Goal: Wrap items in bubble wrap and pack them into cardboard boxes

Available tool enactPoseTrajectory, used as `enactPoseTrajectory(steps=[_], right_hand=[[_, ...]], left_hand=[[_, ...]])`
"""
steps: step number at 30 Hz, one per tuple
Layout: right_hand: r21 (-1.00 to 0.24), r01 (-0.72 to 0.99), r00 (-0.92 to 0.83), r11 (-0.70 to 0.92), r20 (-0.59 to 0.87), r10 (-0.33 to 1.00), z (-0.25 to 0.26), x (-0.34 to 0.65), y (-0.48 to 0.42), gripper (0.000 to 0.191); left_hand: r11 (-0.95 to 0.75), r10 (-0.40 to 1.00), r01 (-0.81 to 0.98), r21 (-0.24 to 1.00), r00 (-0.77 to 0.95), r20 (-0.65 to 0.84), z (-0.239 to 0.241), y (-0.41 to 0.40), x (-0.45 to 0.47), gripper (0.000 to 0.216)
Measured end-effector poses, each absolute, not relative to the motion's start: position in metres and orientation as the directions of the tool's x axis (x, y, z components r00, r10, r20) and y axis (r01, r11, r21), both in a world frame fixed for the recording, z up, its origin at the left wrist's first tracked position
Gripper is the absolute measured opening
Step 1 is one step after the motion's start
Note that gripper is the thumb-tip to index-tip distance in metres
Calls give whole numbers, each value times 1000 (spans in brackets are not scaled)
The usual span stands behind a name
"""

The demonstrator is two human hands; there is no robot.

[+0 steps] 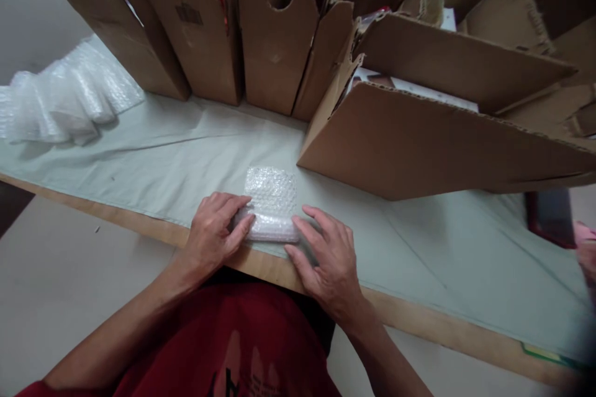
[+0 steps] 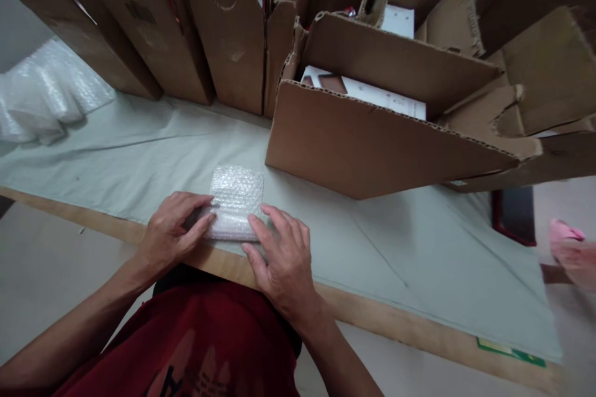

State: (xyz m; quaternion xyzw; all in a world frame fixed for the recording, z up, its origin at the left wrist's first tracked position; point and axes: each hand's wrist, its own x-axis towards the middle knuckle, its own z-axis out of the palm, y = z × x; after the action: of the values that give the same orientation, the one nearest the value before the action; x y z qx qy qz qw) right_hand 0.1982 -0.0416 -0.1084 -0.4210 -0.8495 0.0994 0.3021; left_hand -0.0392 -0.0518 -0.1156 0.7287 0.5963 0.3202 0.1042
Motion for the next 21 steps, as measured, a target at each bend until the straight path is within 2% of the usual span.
enactPoseTrajectory(steps=[4, 8, 11, 13, 16, 18, 21], right_hand=[[-374, 640, -554, 672, 381, 740, -112, 192, -35, 27], [-516, 576, -539, 634, 343, 769, -105, 193, -31, 23], [-605, 534, -555, 591, 277, 785, -97, 196, -35, 21], [-571, 569, -535, 592, 289, 794, -95, 195, -40, 24], [-432, 649, -508, 626, 367, 780, -97, 190, -46, 36], [-356, 664, -551, 658, 362, 752, -100, 186, -47, 38], [-361, 664, -560, 654, 339, 756, -106, 184, -40, 32]], left_hand=[[-243, 927, 807, 538, 30, 375, -116, -50, -38, 21], [-369, 905, 728, 578, 141, 402, -102, -72, -36, 38], [-444, 888, 659, 607, 236, 394, -99, -83, -36, 37], [-423, 896, 667, 613, 208, 392, -104, -81, -35, 31], [-362, 909, 746, 559, 150, 389, -113, -66, -35, 23], [-312, 917, 783, 538, 99, 387, -115, -58, -35, 24], [-200, 932, 725, 659, -66, 355, -110, -62, -34, 29]])
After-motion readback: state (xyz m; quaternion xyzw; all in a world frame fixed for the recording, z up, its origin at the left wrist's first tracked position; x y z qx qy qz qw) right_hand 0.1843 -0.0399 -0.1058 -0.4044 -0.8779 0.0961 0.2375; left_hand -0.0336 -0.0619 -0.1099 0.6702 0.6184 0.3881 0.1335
